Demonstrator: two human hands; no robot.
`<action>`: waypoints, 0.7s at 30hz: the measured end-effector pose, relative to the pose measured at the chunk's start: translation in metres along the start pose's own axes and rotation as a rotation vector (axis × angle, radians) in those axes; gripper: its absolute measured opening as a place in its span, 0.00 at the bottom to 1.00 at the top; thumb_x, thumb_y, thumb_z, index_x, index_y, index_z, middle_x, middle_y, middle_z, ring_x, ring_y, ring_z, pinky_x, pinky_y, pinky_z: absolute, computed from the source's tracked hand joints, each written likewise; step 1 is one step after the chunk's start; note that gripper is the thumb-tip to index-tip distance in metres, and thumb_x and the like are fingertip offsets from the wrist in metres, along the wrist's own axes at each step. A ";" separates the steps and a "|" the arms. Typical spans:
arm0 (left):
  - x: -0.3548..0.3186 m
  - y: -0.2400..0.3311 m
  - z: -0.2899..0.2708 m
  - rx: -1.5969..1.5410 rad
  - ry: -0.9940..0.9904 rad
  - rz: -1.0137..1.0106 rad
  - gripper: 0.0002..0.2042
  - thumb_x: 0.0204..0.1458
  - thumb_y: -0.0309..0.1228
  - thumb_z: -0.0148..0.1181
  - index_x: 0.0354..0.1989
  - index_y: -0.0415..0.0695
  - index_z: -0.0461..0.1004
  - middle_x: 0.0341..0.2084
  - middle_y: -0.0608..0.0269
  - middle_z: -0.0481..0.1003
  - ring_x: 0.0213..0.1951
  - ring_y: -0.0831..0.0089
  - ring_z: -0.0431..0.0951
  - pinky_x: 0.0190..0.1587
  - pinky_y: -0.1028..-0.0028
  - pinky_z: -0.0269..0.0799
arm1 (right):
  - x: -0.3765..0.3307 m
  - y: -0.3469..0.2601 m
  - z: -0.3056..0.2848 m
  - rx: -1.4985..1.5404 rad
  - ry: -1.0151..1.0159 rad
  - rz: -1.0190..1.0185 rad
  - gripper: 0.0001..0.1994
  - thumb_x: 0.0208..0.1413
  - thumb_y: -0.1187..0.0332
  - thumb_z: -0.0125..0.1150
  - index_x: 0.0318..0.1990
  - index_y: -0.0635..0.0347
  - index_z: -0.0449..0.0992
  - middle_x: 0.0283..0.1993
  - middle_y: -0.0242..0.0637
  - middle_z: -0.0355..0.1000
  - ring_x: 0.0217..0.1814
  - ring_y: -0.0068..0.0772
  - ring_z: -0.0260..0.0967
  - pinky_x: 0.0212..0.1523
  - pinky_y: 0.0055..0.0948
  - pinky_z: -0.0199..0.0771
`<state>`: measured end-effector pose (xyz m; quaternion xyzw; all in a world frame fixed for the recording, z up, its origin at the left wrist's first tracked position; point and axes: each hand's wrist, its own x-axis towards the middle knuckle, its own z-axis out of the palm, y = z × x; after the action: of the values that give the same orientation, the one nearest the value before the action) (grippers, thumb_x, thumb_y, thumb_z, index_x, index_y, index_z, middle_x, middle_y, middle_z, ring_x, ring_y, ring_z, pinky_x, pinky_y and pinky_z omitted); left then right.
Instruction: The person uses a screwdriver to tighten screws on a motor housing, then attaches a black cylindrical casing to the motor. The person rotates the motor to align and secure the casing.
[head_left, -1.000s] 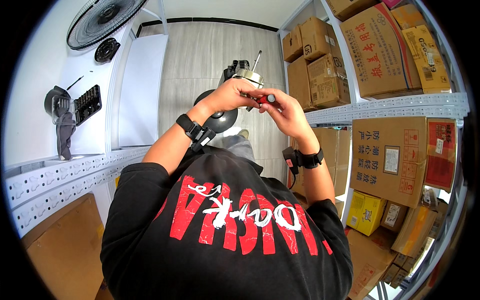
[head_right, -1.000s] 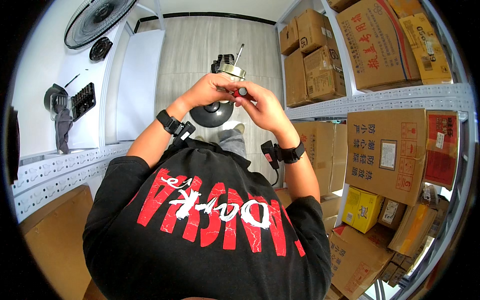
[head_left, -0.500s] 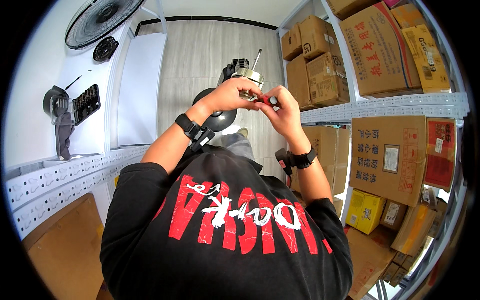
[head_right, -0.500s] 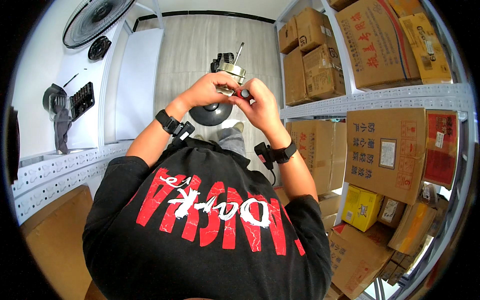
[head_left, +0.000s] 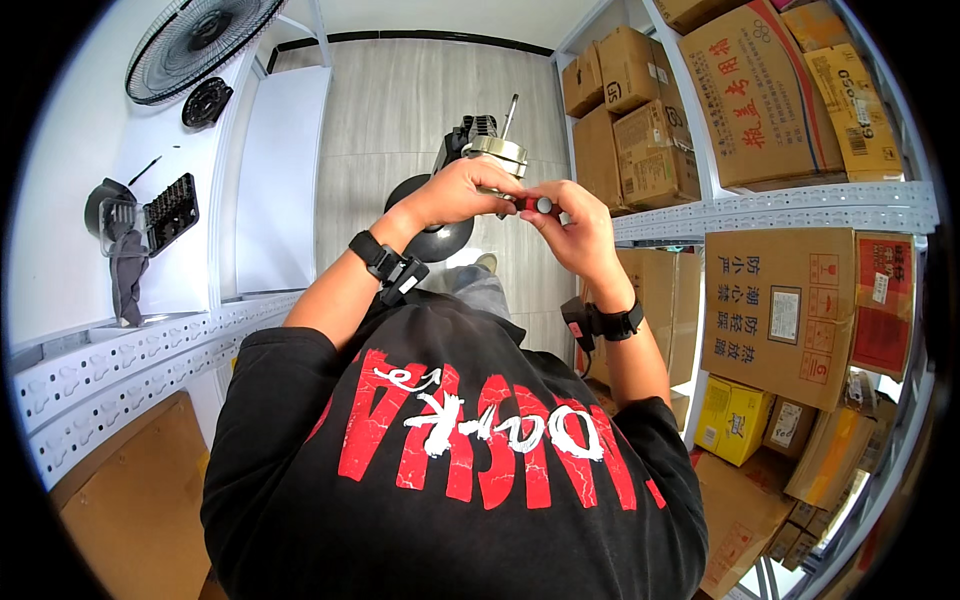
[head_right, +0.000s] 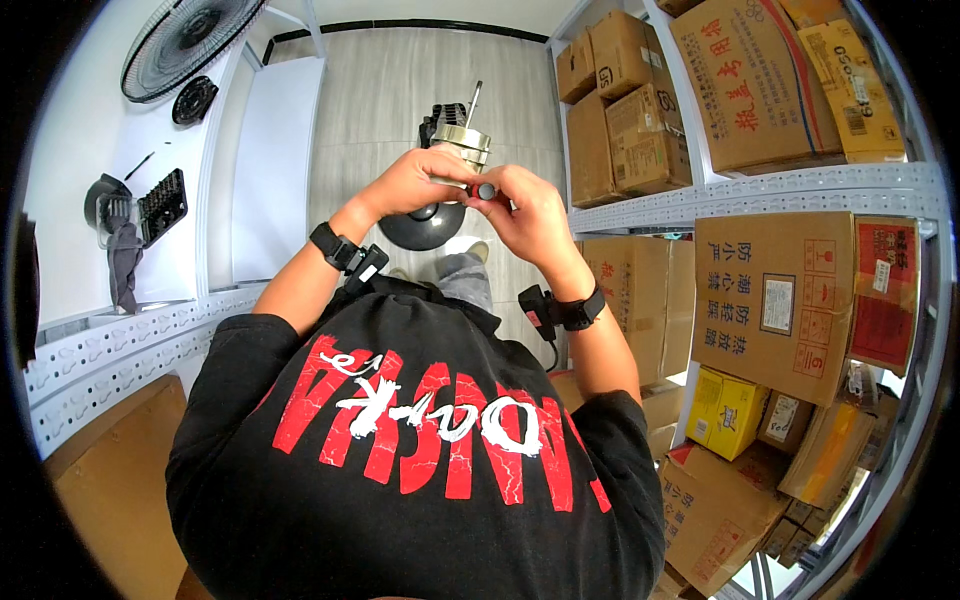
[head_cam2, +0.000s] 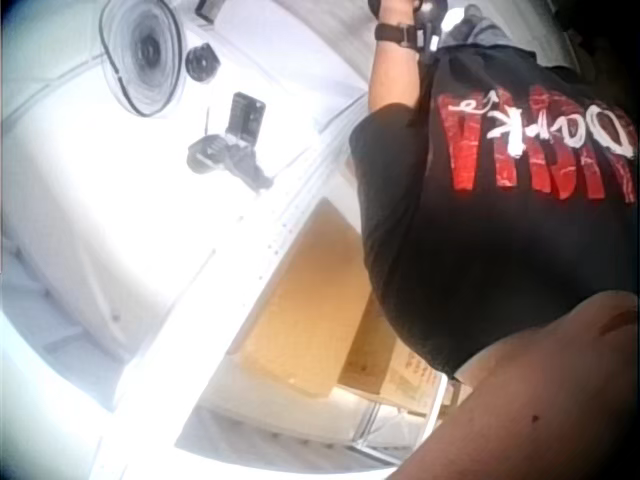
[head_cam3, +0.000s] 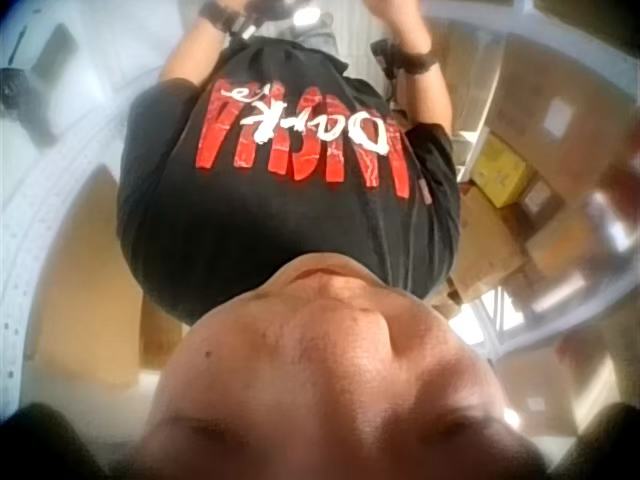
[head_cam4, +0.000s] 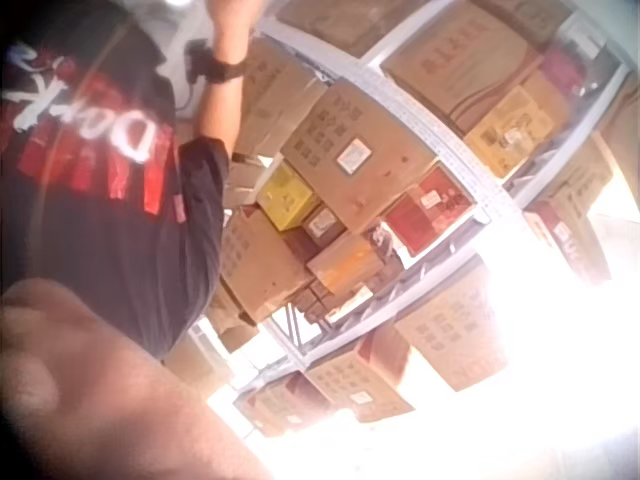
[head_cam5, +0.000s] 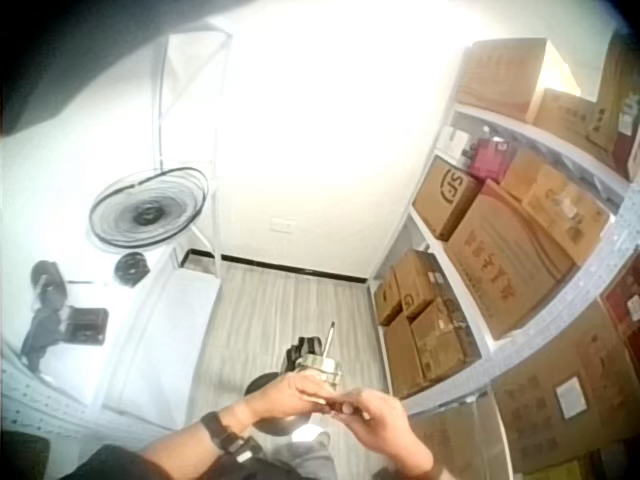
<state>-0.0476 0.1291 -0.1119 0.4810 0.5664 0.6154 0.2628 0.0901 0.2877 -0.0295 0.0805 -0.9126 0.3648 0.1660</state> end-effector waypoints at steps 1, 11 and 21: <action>0.000 0.000 0.000 0.005 0.006 0.020 0.12 0.45 0.25 0.71 0.41 0.44 0.83 0.36 0.67 0.81 0.43 0.71 0.76 0.51 0.70 0.70 | 0.000 0.000 0.003 -0.014 0.023 0.007 0.11 0.47 0.73 0.72 0.36 0.61 0.75 0.31 0.37 0.71 0.26 0.30 0.66 0.27 0.27 0.68; 0.002 0.006 0.002 -0.036 0.024 -0.003 0.10 0.49 0.27 0.70 0.40 0.43 0.82 0.34 0.64 0.80 0.38 0.73 0.76 0.46 0.70 0.72 | 0.008 -0.012 -0.001 0.108 0.006 0.084 0.12 0.49 0.74 0.71 0.41 0.61 0.77 0.35 0.37 0.73 0.25 0.27 0.64 0.28 0.25 0.67; 0.001 0.000 -0.001 0.021 -0.005 0.012 0.11 0.45 0.25 0.71 0.39 0.44 0.83 0.35 0.68 0.81 0.45 0.71 0.74 0.53 0.70 0.69 | 0.001 -0.001 -0.003 0.006 -0.042 0.072 0.11 0.48 0.74 0.71 0.39 0.61 0.78 0.34 0.37 0.75 0.24 0.28 0.68 0.24 0.28 0.68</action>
<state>-0.0492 0.1297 -0.1112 0.4886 0.5693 0.6097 0.2557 0.0899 0.2891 -0.0265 0.0557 -0.9172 0.3714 0.1332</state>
